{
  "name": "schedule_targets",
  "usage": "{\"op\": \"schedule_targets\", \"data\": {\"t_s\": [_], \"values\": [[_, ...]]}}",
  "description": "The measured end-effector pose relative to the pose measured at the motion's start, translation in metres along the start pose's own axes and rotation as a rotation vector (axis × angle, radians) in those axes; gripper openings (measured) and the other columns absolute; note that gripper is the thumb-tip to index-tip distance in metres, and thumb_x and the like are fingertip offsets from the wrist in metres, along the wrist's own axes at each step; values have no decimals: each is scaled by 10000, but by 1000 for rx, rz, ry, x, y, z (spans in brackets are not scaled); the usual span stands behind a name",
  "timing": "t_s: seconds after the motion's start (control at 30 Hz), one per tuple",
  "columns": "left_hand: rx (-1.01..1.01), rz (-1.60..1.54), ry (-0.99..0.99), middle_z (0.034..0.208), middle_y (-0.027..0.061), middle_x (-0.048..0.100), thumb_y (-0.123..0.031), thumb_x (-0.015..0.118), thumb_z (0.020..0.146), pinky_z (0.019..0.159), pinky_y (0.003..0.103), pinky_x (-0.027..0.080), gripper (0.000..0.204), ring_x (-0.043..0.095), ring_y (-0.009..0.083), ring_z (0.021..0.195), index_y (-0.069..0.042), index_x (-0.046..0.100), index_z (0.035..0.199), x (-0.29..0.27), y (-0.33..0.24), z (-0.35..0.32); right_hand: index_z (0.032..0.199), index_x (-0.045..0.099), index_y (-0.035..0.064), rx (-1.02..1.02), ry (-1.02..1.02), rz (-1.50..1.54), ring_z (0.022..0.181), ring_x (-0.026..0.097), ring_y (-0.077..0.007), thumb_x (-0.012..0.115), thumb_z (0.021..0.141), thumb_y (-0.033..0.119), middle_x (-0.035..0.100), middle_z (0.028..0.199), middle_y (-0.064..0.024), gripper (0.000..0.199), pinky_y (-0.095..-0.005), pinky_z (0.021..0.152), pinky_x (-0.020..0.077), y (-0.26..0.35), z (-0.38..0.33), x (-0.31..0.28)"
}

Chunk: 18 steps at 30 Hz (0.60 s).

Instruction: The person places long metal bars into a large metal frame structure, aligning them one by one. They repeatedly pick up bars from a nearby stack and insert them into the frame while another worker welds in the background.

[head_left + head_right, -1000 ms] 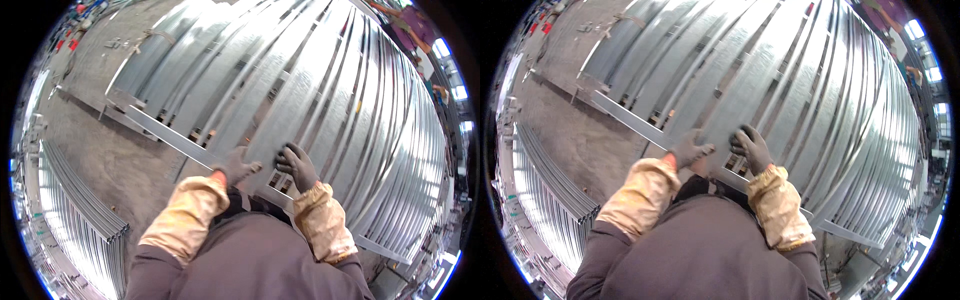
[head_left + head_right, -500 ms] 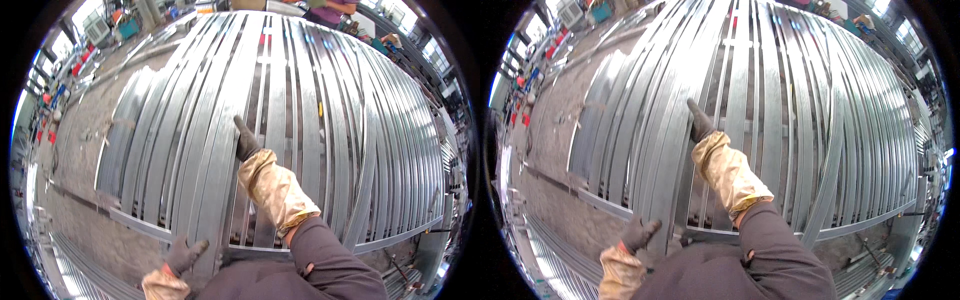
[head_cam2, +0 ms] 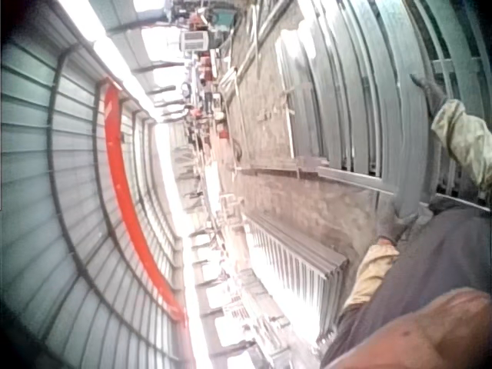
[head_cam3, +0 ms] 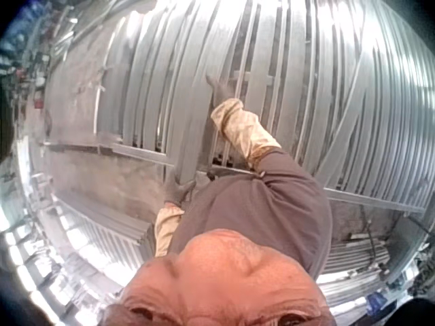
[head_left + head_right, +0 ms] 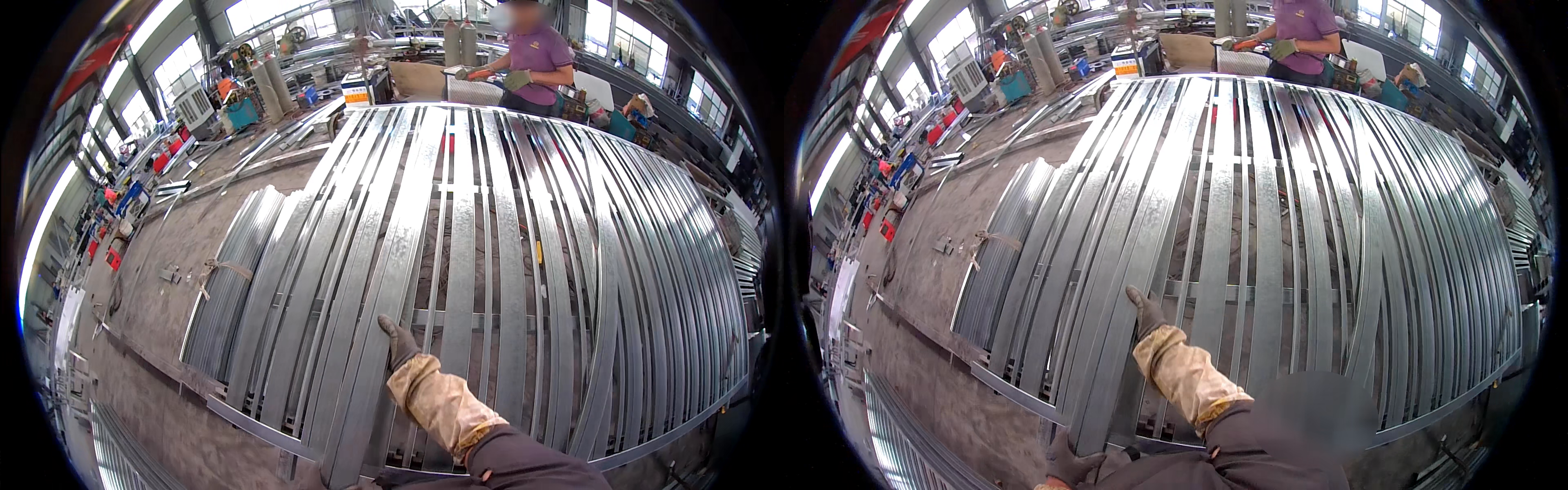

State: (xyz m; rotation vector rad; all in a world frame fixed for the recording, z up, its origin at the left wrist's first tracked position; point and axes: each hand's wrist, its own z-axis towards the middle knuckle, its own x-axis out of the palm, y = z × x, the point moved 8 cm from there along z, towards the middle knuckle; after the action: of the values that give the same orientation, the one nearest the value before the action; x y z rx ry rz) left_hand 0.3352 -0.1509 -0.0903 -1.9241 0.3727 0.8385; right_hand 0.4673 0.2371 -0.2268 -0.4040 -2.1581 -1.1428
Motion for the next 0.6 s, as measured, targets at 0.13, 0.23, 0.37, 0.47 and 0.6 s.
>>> {"op": "schedule_targets", "data": {"t_s": [0.13,0.23,0.37,0.47,0.6], "values": [[-65,326,148,957,142,646,-321,803,863,747,418,502,530,619,297,865,-51,613,1278,-25,2,-47,1570,360,12,40,77,201,1506,366,-258,635,1025,391,418,1604,-164,719,-418,1243,294,-56,-37,-20],[14,349,8,938,117,657,-349,811,859,673,395,501,505,623,257,809,-44,640,1224,-34,24,-88,1444,540,49,198,-11,237,1288,577,-240,677,1004,382,599,1419,-112,569,-446,1139,451,-62,-116,6],[34,258,27,993,126,675,-390,833,812,723,404,520,589,649,280,863,-55,631,1252,-23,47,-68,1352,596,57,219,2,352,1120,671,-269,683,994,411,680,1265,-107,511,-466,1013,556,-42,-176,17],[98,168,99,1035,132,689,-421,850,777,760,411,535,652,669,298,904,-63,625,1274,-12,68,-54,1342,583,56,164,49,383,1137,658,-315,666,985,483,659,1269,-138,563,-487,977,569,-46,-183,-15],[151,-82,289,1090,141,708,-462,872,731,810,420,554,737,695,322,959,-74,616,1302,17,114,-48,1279,602,81,-14,-220,149,1010,675,-315,730,912,513,682,1134,-126,581,-483,912,582,-6,-206,-55]]}}
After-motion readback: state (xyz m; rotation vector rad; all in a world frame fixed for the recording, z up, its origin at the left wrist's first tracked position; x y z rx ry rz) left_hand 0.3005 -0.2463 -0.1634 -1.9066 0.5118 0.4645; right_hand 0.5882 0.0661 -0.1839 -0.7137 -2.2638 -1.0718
